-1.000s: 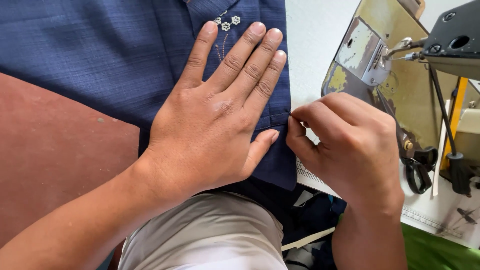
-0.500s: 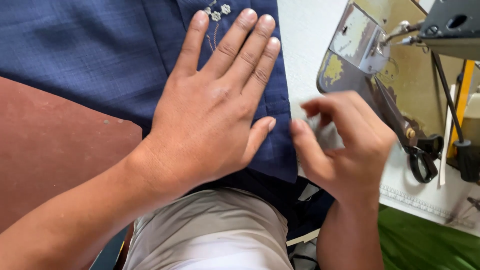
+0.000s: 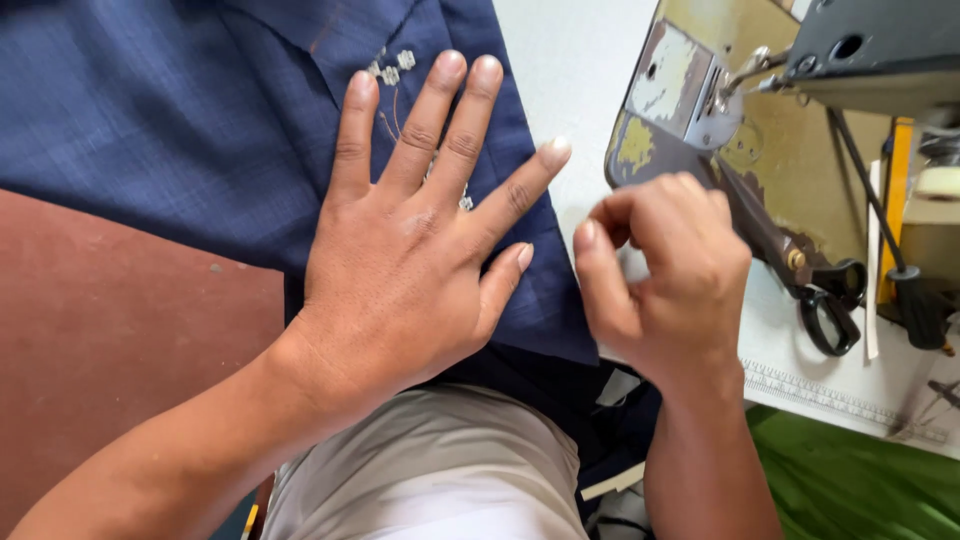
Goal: Finishing the waistline of a pair of trousers by folding the fabric and trimming threads with a small hand tool at a sewing station.
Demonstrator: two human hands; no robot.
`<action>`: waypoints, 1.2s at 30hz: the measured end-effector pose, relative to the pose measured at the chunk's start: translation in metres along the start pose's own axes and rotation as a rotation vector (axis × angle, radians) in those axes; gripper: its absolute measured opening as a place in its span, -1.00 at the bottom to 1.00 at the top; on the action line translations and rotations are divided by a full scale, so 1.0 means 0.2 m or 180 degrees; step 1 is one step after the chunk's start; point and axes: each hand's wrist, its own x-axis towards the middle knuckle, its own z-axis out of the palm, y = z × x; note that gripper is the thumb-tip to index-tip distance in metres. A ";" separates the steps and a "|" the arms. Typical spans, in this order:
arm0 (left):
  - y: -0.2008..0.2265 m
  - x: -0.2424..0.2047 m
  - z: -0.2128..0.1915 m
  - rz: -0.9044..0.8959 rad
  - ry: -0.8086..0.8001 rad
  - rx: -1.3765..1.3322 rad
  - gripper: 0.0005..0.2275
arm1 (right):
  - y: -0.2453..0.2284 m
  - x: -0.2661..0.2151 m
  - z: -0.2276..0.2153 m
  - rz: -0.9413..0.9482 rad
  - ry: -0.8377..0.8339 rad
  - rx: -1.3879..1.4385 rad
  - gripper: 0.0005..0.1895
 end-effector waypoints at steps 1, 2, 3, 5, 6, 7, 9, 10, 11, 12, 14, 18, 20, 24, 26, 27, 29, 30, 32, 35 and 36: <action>0.00 0.01 0.00 0.0011 0.0031 0.0039 -0.39 | -0.02 -0.01 0.00 -0.0029 0.0042 0.0003 -0.83; 0.00 0.02 0.00 0.0067 0.0143 0.0221 -0.52 | -0.03 -0.02 0.00 0.0014 -0.0034 -0.0045 -0.87; 0.00 0.04 0.00 0.0140 0.0251 0.0404 -0.62 | -0.05 -0.03 0.00 0.0071 -0.0098 -0.0094 -0.79; -0.02 0.09 -0.04 0.0386 0.0377 0.0526 -0.71 | -0.08 -0.04 0.02 0.0149 0.0049 0.0089 -0.83; -0.02 0.11 -0.05 0.0603 0.0478 0.0606 -0.80 | -0.09 -0.05 0.03 0.0238 0.0142 0.0271 -0.86; -0.02 0.14 -0.07 0.0641 0.0466 0.0617 -0.80 | -0.10 -0.05 0.03 0.0264 0.0173 0.0278 -0.86; -0.03 0.19 -0.10 0.1122 0.0425 0.0481 -0.95 | -0.11 -0.06 0.03 0.0372 0.0246 0.0156 -0.77; -0.03 0.19 -0.09 0.1147 0.0389 0.0469 -0.95 | -0.12 -0.07 0.03 0.0415 0.0250 0.0169 -0.77; -0.04 0.19 -0.08 0.1168 0.0288 0.0454 -0.90 | -0.12 -0.07 0.03 0.0383 0.0251 0.0231 -0.82; -0.04 0.20 -0.07 0.1187 0.0188 0.0440 -0.85 | -0.11 -0.07 0.02 0.0350 0.0253 0.0292 -0.88; -0.05 0.18 -0.09 0.1276 0.0192 0.0122 -0.91 | -0.12 -0.09 0.03 0.0319 0.0374 0.0298 -0.91; -0.04 0.13 -0.10 0.1362 0.0551 -0.0881 -0.88 | -0.19 -0.10 0.00 -0.0101 0.0877 0.0453 -0.93; -0.04 0.11 -0.09 0.1368 0.0658 -0.1003 -0.91 | -0.20 -0.11 0.00 -0.0100 0.0887 0.0547 -0.95; -0.04 0.08 -0.10 0.1367 0.0867 -0.1293 -0.90 | -0.23 -0.11 -0.03 0.0003 0.0787 0.1061 -0.92; -0.05 0.07 -0.10 0.1399 0.0884 -0.1309 -0.89 | -0.23 -0.08 -0.05 0.0103 0.0661 0.1149 -0.96; -0.05 0.08 -0.10 0.1449 0.0906 -0.1330 -0.87 | -0.23 -0.07 -0.06 0.0207 0.0547 0.1221 -0.92; -0.06 0.08 -0.10 0.1499 0.0916 -0.1314 -0.85 | -0.20 -0.05 -0.07 0.0277 0.0386 0.1333 -0.94; -0.06 0.07 -0.10 0.1558 0.0925 -0.1291 -0.82 | -0.19 -0.04 -0.08 0.0344 0.0235 0.1446 -0.95; -0.07 0.07 -0.10 0.1580 0.0931 -0.1307 -0.83 | -0.19 -0.01 -0.09 0.0298 0.0167 0.1467 -0.95; -0.08 0.07 -0.10 0.1628 0.0941 -0.1332 -0.83 | -0.19 0.02 -0.10 0.0170 0.0068 0.1437 -0.95; -0.08 0.07 -0.10 0.1661 0.0940 -0.1343 -0.82 | -0.19 0.03 -0.11 0.0096 0.0044 0.1384 -0.95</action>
